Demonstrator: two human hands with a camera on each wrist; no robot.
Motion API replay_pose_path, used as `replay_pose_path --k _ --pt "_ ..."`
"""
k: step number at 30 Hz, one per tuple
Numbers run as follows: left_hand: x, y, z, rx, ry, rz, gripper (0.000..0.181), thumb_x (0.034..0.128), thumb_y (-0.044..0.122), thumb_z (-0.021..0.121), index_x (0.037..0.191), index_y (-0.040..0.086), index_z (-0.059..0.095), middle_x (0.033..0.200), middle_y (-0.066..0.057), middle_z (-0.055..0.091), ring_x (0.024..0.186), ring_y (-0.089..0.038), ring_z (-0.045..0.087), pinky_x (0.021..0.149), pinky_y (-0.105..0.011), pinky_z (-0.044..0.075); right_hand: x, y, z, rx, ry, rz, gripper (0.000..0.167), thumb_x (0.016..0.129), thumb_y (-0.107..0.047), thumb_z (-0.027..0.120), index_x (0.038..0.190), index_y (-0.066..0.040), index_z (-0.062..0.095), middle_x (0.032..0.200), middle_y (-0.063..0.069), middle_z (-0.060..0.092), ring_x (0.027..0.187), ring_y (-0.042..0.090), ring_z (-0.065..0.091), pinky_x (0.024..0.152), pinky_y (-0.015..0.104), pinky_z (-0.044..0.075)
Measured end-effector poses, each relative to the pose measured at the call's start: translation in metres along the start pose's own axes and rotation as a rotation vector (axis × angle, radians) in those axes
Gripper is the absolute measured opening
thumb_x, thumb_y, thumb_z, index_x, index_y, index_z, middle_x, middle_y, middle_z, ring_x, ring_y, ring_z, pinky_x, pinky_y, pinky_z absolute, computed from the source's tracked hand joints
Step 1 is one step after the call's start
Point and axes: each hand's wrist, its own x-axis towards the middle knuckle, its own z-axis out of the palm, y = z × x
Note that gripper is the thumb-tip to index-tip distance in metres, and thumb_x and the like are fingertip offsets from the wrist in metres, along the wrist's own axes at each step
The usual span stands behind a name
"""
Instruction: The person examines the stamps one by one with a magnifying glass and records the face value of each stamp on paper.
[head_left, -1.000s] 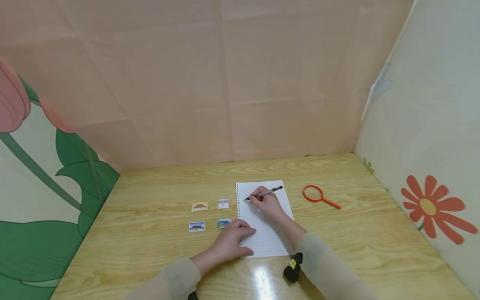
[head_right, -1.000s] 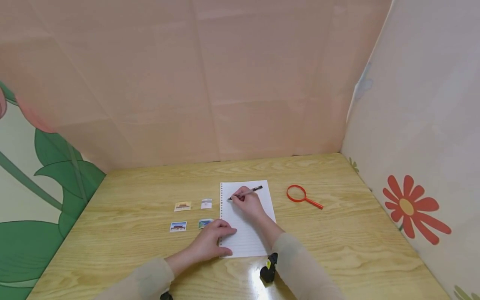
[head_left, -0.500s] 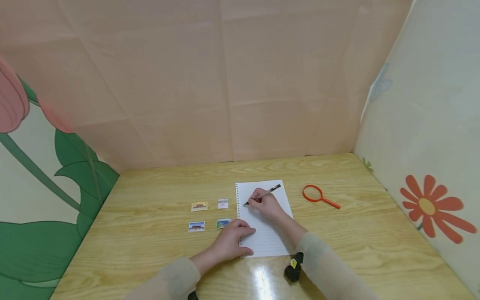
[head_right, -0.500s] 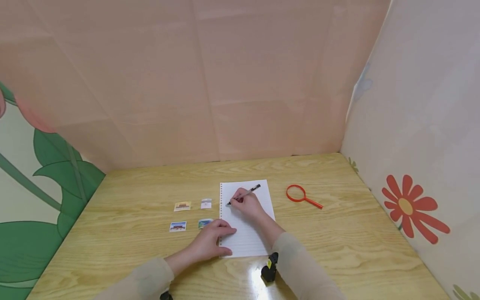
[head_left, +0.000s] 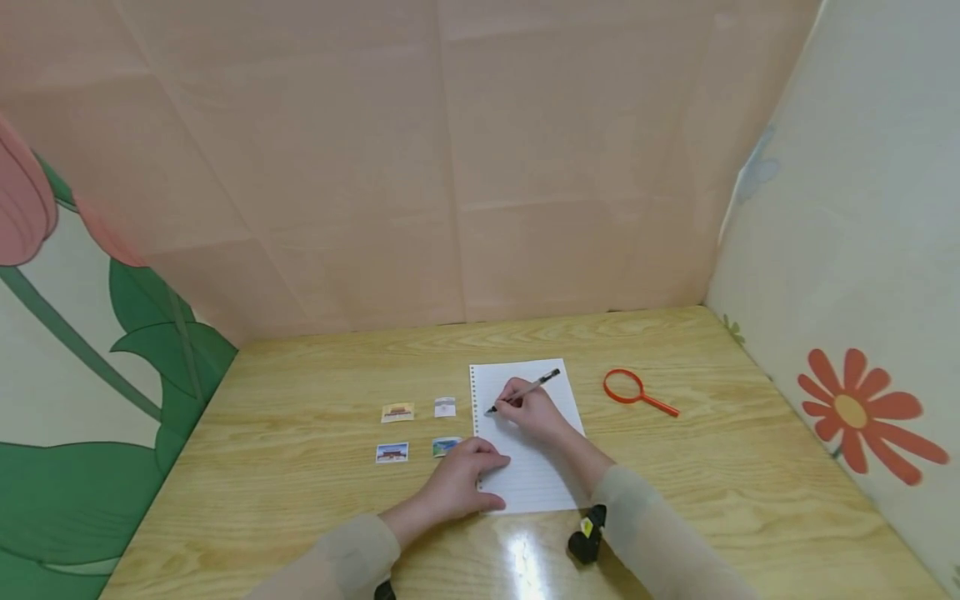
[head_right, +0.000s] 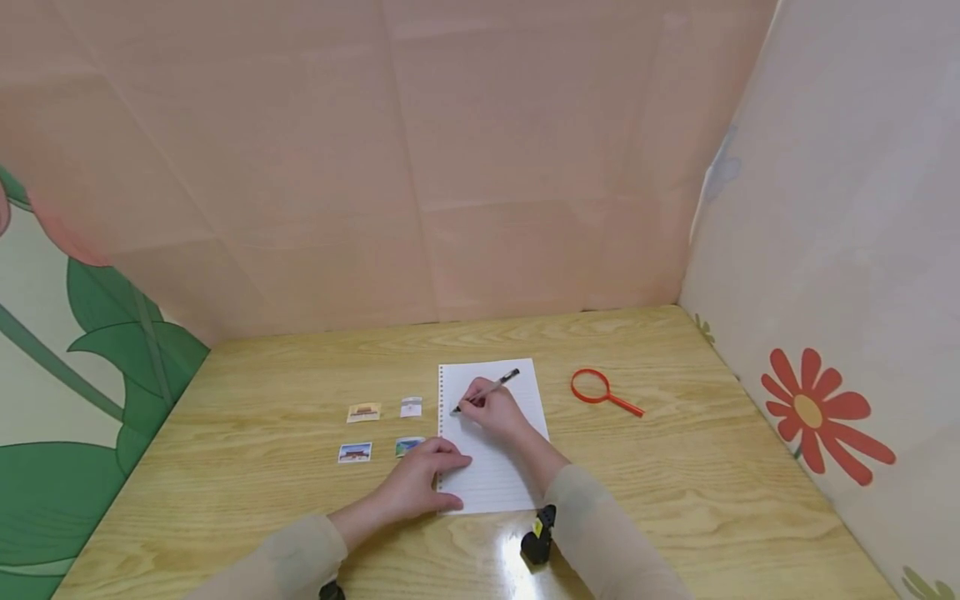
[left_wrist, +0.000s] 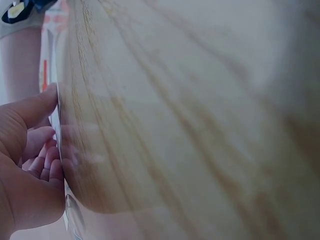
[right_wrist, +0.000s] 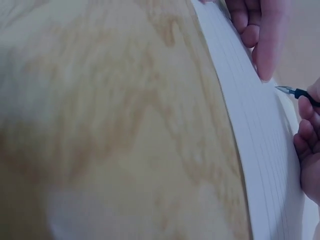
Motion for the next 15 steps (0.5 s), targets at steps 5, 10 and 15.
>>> replay_pose_path --k 5,10,15 --pt "0.0002 -0.0004 0.0002 0.015 0.008 0.01 0.058 0.0748 0.027 0.088 0.127 0.01 0.068 0.118 -0.001 0.058 0.108 -0.015 0.052 0.098 -0.033 0.041 -0.0014 0.0009 -0.0011 0.039 0.056 0.039 0.008 0.087 -0.005 0.068 0.083 -0.008 0.063 0.069 -0.003 0.06 0.061 0.01 0.052 0.056 0.021 0.04" --pt "0.0012 -0.001 0.0007 0.012 -0.002 -0.011 0.058 0.0752 0.029 0.087 0.128 0.012 0.068 0.119 0.001 0.058 0.109 -0.014 0.052 0.098 -0.033 0.041 -0.0016 0.0007 -0.001 0.037 0.179 0.091 0.007 0.086 -0.004 0.069 0.084 -0.007 0.063 0.066 -0.002 0.057 0.058 0.01 0.05 0.052 0.02 0.038" --pt "0.0013 -0.0017 0.0009 0.008 -0.006 -0.015 0.058 0.0761 0.03 0.087 0.128 0.013 0.068 0.119 0.0 0.058 0.109 -0.013 0.052 0.098 -0.033 0.041 -0.0002 0.0028 0.0018 0.006 0.211 0.078 0.006 0.084 -0.005 0.071 0.085 -0.007 0.065 0.067 -0.003 0.055 0.059 0.008 0.047 0.054 0.02 0.037"
